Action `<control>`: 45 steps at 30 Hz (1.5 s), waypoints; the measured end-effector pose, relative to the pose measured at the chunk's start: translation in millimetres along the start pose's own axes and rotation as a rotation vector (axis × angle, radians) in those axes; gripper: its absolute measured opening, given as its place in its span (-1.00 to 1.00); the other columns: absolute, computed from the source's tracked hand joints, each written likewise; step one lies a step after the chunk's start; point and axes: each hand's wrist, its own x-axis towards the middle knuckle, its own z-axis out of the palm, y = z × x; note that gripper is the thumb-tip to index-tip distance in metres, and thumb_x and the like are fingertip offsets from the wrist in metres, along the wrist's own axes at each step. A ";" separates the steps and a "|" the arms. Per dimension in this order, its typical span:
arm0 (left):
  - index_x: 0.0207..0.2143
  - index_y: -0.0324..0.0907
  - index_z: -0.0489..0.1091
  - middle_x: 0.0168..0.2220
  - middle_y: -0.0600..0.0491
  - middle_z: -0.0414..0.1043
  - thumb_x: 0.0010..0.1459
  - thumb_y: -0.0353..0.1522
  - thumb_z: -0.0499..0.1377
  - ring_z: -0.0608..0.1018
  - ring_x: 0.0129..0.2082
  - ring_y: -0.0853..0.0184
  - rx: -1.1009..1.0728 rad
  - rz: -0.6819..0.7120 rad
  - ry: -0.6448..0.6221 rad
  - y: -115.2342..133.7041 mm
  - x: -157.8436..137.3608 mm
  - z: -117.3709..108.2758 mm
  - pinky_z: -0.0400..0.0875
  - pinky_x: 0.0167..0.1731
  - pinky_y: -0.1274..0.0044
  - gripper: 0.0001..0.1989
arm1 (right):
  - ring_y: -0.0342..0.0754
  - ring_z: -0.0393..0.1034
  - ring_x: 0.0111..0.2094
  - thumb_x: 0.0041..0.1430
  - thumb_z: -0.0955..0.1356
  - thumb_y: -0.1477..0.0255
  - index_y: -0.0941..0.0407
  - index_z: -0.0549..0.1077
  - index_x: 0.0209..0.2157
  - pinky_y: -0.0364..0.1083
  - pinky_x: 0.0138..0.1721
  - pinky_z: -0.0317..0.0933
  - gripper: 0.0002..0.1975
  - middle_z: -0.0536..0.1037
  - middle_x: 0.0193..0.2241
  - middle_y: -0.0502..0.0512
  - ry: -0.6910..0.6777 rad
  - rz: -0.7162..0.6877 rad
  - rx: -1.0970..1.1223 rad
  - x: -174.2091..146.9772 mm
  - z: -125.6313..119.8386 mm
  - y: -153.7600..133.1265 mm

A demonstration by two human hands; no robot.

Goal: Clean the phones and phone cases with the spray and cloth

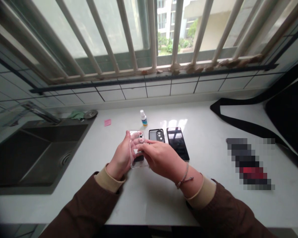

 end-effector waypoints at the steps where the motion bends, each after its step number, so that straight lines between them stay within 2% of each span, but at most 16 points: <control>1: 0.17 -0.35 0.32 -0.26 -0.19 0.58 0.51 0.01 -0.14 0.64 -0.39 0.23 0.006 0.020 0.003 0.3 0.9 -0.4 0.56 -0.39 0.46 -0.37 | 0.04 0.65 -0.08 0.48 0.24 0.53 0.09 0.51 -0.02 0.08 0.06 0.50 -0.78 0.71 -0.13 0.15 -0.012 -0.005 0.012 0.8 -1.4 -2.0; 5: 0.18 -0.30 0.29 -0.22 -0.22 0.59 0.48 0.06 -0.16 0.67 -0.36 0.16 0.024 0.090 0.027 2.5 4.6 -3.5 0.61 -0.33 0.36 -0.36 | 0.03 0.62 -0.25 0.45 0.26 0.53 0.10 0.52 -0.06 -0.03 -0.24 0.45 -0.79 0.70 -0.24 0.14 -0.091 0.006 0.057 2.3 -4.9 -7.5; 10: 0.17 -0.29 0.31 -0.24 -0.20 0.58 0.48 0.06 -0.13 0.66 -0.38 0.19 -0.003 0.034 0.019 1.4 5.5 -4.9 0.59 -0.37 0.41 -0.37 | -0.09 0.54 -0.38 0.42 0.31 0.52 0.08 0.57 -0.08 -0.10 -0.32 0.35 -0.81 0.68 -0.31 0.04 -0.147 0.134 0.288 4.6 -9.2 -6.0; 12: 0.17 -0.30 0.33 -0.23 -0.19 0.58 0.49 0.04 -0.13 0.66 -0.36 0.20 -0.028 0.021 -0.003 -0.9 5.0 -3.3 0.58 -0.36 0.44 -0.38 | -0.09 0.56 -0.32 0.45 0.31 0.49 0.06 0.58 -0.06 -0.11 -0.28 0.38 -0.80 0.70 -0.24 0.05 -0.062 0.214 0.377 5.3 -9.8 -3.8; 15: 0.16 -0.30 0.36 -0.14 -0.22 0.59 0.50 0.03 -0.15 0.65 -0.34 0.22 -0.041 0.013 -0.066 -3.5 3.1 0.3 0.61 -0.33 0.41 -0.37 | -0.06 0.58 -0.25 0.50 0.29 0.41 0.06 0.55 -0.03 -0.09 -0.25 0.42 -0.81 0.69 -0.17 0.09 0.196 0.338 0.329 4.3 -7.6 -0.5; 17: 0.17 -0.30 0.36 -0.10 -0.23 0.59 0.50 0.03 -0.16 0.65 -0.34 0.23 -0.041 0.003 -0.088 -3.7 1.5 2.2 0.62 -0.31 0.40 -0.36 | -0.04 0.59 -0.24 0.50 0.29 0.42 0.05 0.53 0.01 -0.06 -0.23 0.44 -0.81 0.69 -0.16 0.11 0.245 0.301 0.256 2.6 -4.4 0.9; 22: 0.14 -0.32 0.35 -0.23 -0.20 0.58 0.50 0.04 -0.17 0.66 -0.34 0.20 -0.034 -0.001 -0.021 0.9 1.5 1.8 0.59 -0.32 0.43 -0.36 | 0.03 0.59 -0.05 0.51 0.23 0.51 0.06 0.51 0.00 0.07 0.01 0.45 -0.76 0.68 -0.08 0.15 -0.021 -0.034 0.287 1.8 -0.3 -2.3; 25: 0.14 -0.30 0.35 -0.22 -0.20 0.58 0.48 0.07 -0.15 0.66 -0.33 0.18 -0.054 0.005 -0.006 3.9 5.0 -2.0 0.59 -0.32 0.40 -0.35 | 0.02 0.57 -0.13 0.48 0.23 0.53 0.07 0.52 -0.04 0.05 -0.06 0.45 -0.76 0.68 -0.17 0.13 -0.102 -0.046 0.281 2.7 -5.5 -5.9; 27: 0.14 -0.28 0.35 -0.20 -0.19 0.58 0.48 0.07 -0.14 0.67 -0.32 0.18 -0.058 -0.003 -0.024 4.1 7.4 -4.3 0.60 -0.28 0.39 -0.35 | -0.01 0.56 -0.23 0.47 0.26 0.50 0.06 0.53 -0.06 0.00 -0.17 0.44 -0.79 0.67 -0.23 0.09 -0.107 0.010 0.279 2.4 -9.9 -6.1; 29: 0.14 -0.28 0.37 -0.17 -0.20 0.58 0.48 0.07 -0.15 0.67 -0.30 0.19 -0.047 -0.032 -0.071 2.4 8.6 -5.4 0.61 -0.25 0.37 -0.35 | -0.04 0.57 -0.29 0.49 0.27 0.44 0.06 0.54 -0.05 -0.05 -0.24 0.44 -0.80 0.68 -0.24 0.08 0.030 0.184 0.265 1.4 -13.3 -3.8; 32: 0.14 -0.29 0.37 -0.17 -0.21 0.58 0.47 0.08 -0.17 0.67 -0.32 0.18 0.019 -0.103 -0.172 -2.1 7.4 -4.3 0.62 -0.25 0.35 -0.32 | -0.01 0.61 -0.25 0.52 0.26 0.34 0.06 0.55 -0.01 -0.05 -0.25 0.46 -0.76 0.70 -0.20 0.12 0.392 0.497 0.139 -1.0 -15.0 3.2; 34: 0.15 -0.29 0.37 -0.20 -0.20 0.57 0.47 0.09 -0.17 0.67 -0.34 0.18 0.064 -0.137 -0.233 -4.9 5.4 -2.9 0.61 -0.28 0.36 -0.32 | 0.01 0.63 -0.22 0.51 0.28 0.33 0.05 0.56 0.03 -0.03 -0.20 0.49 -0.75 0.71 -0.15 0.13 0.502 0.541 0.003 -2.8 -13.2 8.7; 36: 0.14 -0.28 0.39 -0.20 -0.20 0.56 0.47 0.09 -0.16 0.67 -0.32 0.18 0.072 -0.145 -0.294 -6.8 3.8 -1.9 0.61 -0.29 0.38 -0.32 | 0.03 0.65 -0.14 0.51 0.27 0.40 0.05 0.55 0.08 0.03 -0.06 0.52 -0.73 0.71 -0.06 0.15 0.429 0.417 -0.106 -4.5 -8.6 14.2; 40: 0.11 -0.26 0.43 -0.10 -0.21 0.58 0.48 0.08 -0.16 0.64 -0.33 0.25 0.037 -0.073 -0.302 -8.1 4.4 -1.5 0.61 -0.25 0.37 -0.33 | 0.11 0.55 0.18 0.46 0.22 0.60 0.11 0.51 0.10 0.23 0.29 0.36 -0.66 0.69 0.04 0.21 0.097 0.067 -0.195 -6.3 2.1 22.8; 42: 0.14 -0.27 0.40 -0.05 -0.23 0.58 0.49 0.05 -0.16 0.65 -0.31 0.24 0.024 -0.041 -0.231 -8.4 5.9 -0.9 0.62 -0.25 0.36 -0.36 | 0.13 0.53 0.21 0.43 0.20 0.66 0.14 0.50 0.07 0.30 0.32 0.32 -0.65 0.69 0.02 0.24 0.007 0.015 -0.207 -5.9 3.4 23.5; 45: 0.16 -0.29 0.36 -0.10 -0.23 0.58 0.51 0.02 -0.16 0.66 -0.25 0.19 0.016 -0.004 -0.127 -8.8 9.1 0.3 0.62 -0.26 0.36 -0.38 | 0.12 0.60 0.09 0.42 0.21 0.66 0.14 0.49 0.01 0.33 0.32 0.29 -0.69 0.69 -0.03 0.27 -0.056 0.002 -0.202 -4.0 -0.6 18.3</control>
